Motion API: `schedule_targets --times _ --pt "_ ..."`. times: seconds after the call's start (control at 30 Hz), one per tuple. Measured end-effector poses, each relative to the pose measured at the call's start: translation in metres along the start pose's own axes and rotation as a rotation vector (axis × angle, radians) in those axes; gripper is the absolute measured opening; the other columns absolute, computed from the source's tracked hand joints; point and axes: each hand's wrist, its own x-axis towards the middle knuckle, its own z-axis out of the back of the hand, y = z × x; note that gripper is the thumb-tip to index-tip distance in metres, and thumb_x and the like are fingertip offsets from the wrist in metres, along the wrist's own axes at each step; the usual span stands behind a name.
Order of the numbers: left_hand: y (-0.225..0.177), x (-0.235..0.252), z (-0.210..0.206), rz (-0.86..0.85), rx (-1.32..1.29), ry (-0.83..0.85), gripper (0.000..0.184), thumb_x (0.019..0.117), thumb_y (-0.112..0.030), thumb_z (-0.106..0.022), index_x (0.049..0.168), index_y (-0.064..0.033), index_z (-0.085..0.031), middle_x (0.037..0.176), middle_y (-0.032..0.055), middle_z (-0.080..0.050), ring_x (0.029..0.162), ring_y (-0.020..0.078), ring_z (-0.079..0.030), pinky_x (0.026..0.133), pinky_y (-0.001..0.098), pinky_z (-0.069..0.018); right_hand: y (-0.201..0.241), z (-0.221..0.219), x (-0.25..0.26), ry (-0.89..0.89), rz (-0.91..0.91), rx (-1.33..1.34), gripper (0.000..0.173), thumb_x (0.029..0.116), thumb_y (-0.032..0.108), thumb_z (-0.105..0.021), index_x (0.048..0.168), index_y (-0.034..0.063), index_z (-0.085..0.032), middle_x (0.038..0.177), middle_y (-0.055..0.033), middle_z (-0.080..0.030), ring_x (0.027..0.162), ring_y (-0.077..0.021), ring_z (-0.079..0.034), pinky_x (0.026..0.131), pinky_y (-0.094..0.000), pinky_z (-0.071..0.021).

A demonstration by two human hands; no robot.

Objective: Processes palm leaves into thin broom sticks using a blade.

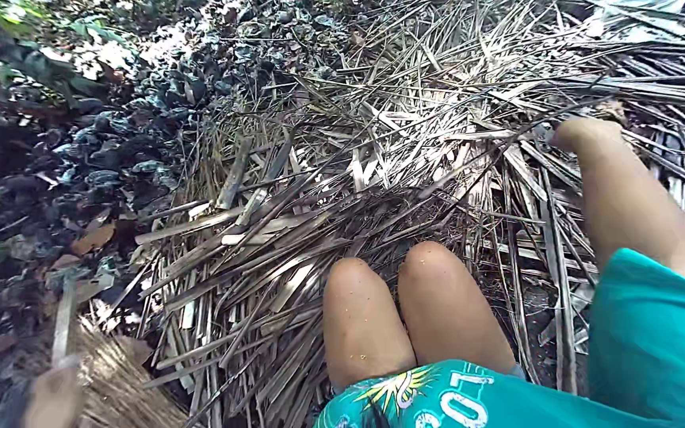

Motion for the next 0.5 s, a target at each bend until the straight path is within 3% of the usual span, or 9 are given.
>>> schedule_targets --times 0.07,0.1,0.17,0.2,0.23,0.3,0.33,0.43,0.5 --pt "-0.080 -0.044 -0.041 -0.085 -0.060 0.085 0.063 0.1085 -0.036 -0.047 0.148 0.0117 -0.038 0.142 0.0385 -0.048 0.134 0.0494 -0.048 0.112 0.0627 -0.0353 0.016 -0.013 -0.024 0.148 0.017 -0.151 0.038 0.1005 0.018 -0.063 0.117 -0.0162 -0.064 0.132 -0.0432 -0.053 0.131 -0.0611 -0.044 0.103 -0.0812 -0.0257" --pt "-0.113 -0.062 -0.058 -0.129 -0.086 0.126 0.057 0.1093 -0.030 -0.047 0.147 0.0116 -0.041 0.139 0.0385 -0.051 0.130 0.0488 -0.052 0.110 0.0618 -0.0381 0.023 -0.018 -0.036 0.168 0.077 -0.160 0.040 0.1025 0.022 -0.061 0.116 -0.0155 -0.064 0.130 -0.0438 -0.054 0.129 -0.0623 -0.045 0.100 -0.0829 -0.0269" --pt "-0.169 -0.097 -0.087 -0.202 -0.151 0.209 0.047 0.1110 -0.025 -0.041 0.144 0.0077 -0.046 0.116 0.0295 -0.064 0.100 0.0348 -0.067 0.090 0.0509 -0.0535 0.037 -0.029 -0.061 0.145 0.283 -0.020 0.044 0.1074 0.027 -0.053 0.128 -0.0108 -0.060 0.125 -0.0431 -0.057 0.122 -0.0633 -0.050 0.095 -0.0832 -0.0313" --pt "-0.191 -0.112 -0.098 -0.247 -0.232 0.280 0.044 0.1112 -0.024 -0.039 0.140 0.0075 -0.049 0.110 0.0241 -0.068 0.094 0.0275 -0.069 0.087 0.0455 -0.0559 0.048 -0.035 -0.081 0.139 0.404 0.112 0.044 0.1090 0.026 -0.049 0.138 -0.0068 -0.055 0.120 -0.0417 -0.059 0.115 -0.0622 -0.055 0.092 -0.0810 -0.0356" --pt "-0.210 -0.127 -0.108 -0.288 -0.309 0.349 0.041 0.1111 -0.023 -0.039 0.136 0.0069 -0.054 0.110 0.0191 -0.070 0.095 0.0214 -0.070 0.089 0.0405 -0.0564 0.061 -0.041 -0.109 0.163 0.519 0.266 0.046 0.1101 0.025 -0.046 0.147 -0.0024 -0.048 0.113 -0.0385 -0.062 0.102 -0.0573 -0.060 0.087 -0.0758 -0.0415" --pt "-0.238 -0.155 -0.124 -0.392 -0.417 0.445 0.037 0.1102 -0.020 -0.040 0.126 0.0042 -0.063 0.103 0.0094 -0.072 0.088 0.0118 -0.069 0.084 0.0322 -0.0559 0.085 -0.061 -0.176 0.272 0.750 0.573 0.044 0.1104 0.022 -0.042 0.150 0.0048 -0.046 0.083 -0.0180 -0.060 0.065 -0.0278 -0.056 0.061 -0.0474 -0.0490" --pt "-0.251 -0.169 -0.128 -0.447 -0.452 0.483 0.036 0.1101 -0.019 -0.039 0.122 0.0022 -0.065 0.093 0.0037 -0.072 0.079 0.0067 -0.067 0.077 0.0273 -0.0564 0.095 -0.067 -0.208 0.403 0.832 0.704 0.044 0.1093 0.021 -0.042 0.151 0.0082 -0.045 0.077 -0.0089 -0.058 0.059 -0.0168 -0.053 0.055 -0.0367 -0.0491" --pt "-0.277 -0.208 -0.128 -0.597 -0.572 0.623 0.036 0.1096 -0.016 -0.037 0.121 0.0051 -0.064 0.086 0.0008 -0.073 0.073 0.0049 -0.069 0.073 0.0259 -0.0599 0.115 -0.086 -0.272 0.742 1.007 0.910 0.056 0.1044 0.025 -0.047 0.158 0.0143 -0.036 0.078 0.0028 -0.060 0.058 -0.0010 -0.052 0.054 -0.0194 -0.0465" --pt "-0.284 -0.227 -0.126 -0.678 -0.646 0.661 0.034 0.1097 -0.014 -0.037 0.117 0.0065 -0.063 0.085 0.0002 -0.073 0.072 0.0043 -0.070 0.072 0.0245 -0.0606 0.122 -0.098 -0.294 0.879 1.050 0.968 0.060 0.1032 0.025 -0.050 0.159 0.0123 -0.032 0.081 0.0028 -0.058 0.060 0.0008 -0.049 0.055 -0.0171 -0.0434"
